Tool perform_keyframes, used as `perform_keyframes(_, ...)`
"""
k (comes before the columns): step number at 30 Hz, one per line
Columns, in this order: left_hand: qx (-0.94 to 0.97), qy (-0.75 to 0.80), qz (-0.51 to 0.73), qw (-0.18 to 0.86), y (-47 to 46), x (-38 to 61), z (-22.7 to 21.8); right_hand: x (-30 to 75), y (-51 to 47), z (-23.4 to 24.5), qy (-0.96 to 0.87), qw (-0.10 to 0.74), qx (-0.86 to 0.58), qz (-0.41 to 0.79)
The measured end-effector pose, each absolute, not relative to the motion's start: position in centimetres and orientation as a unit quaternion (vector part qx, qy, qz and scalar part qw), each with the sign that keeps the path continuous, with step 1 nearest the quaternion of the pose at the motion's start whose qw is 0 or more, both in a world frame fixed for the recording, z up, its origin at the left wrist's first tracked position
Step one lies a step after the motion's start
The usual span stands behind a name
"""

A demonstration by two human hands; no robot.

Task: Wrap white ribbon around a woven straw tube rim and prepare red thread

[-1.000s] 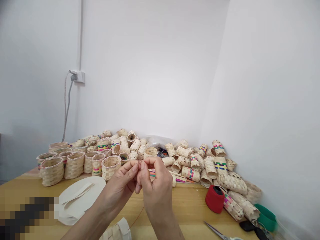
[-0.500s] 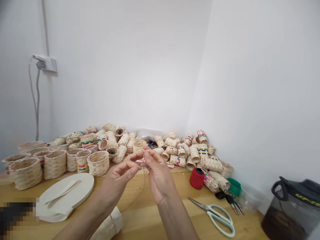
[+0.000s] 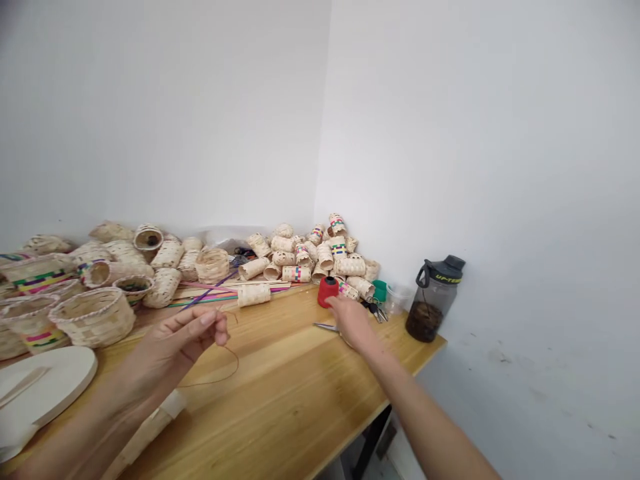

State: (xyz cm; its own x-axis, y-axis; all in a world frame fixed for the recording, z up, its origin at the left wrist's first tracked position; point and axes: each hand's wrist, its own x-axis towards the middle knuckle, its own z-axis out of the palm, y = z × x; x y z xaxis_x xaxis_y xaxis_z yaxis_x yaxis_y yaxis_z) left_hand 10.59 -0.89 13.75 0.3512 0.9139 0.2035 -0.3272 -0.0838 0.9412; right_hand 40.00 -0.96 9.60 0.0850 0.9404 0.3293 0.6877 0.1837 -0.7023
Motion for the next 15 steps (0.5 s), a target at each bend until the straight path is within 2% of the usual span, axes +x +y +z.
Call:
perform_keyframes(5, 0.489, 0.266, 0.526, 0.643, -0.5, 9.9, 14.7, 45.3, -2.3, 6.4, -0.713, 0.237, -0.646, 0.132)
perform_keyframes(10, 0.480, 0.252, 0.535, 0.648, -0.1, 9.2, 15.0, 46.0, -1.8, 5.1, -0.743, 0.189, -0.630, 0.124)
perform_keyframes(13, 0.478, 0.252, 0.544, 0.642, -0.1, 8.8, 15.2, 44.0, -2.7, 6.0, -0.717, 0.235, -0.623, 0.205)
perform_keyframes(15, 0.480, 0.246, 0.550, 0.638, 0.0, 8.6, 15.3, 41.5, -4.4, 7.4, -0.625, 0.348, -0.555, 0.425)
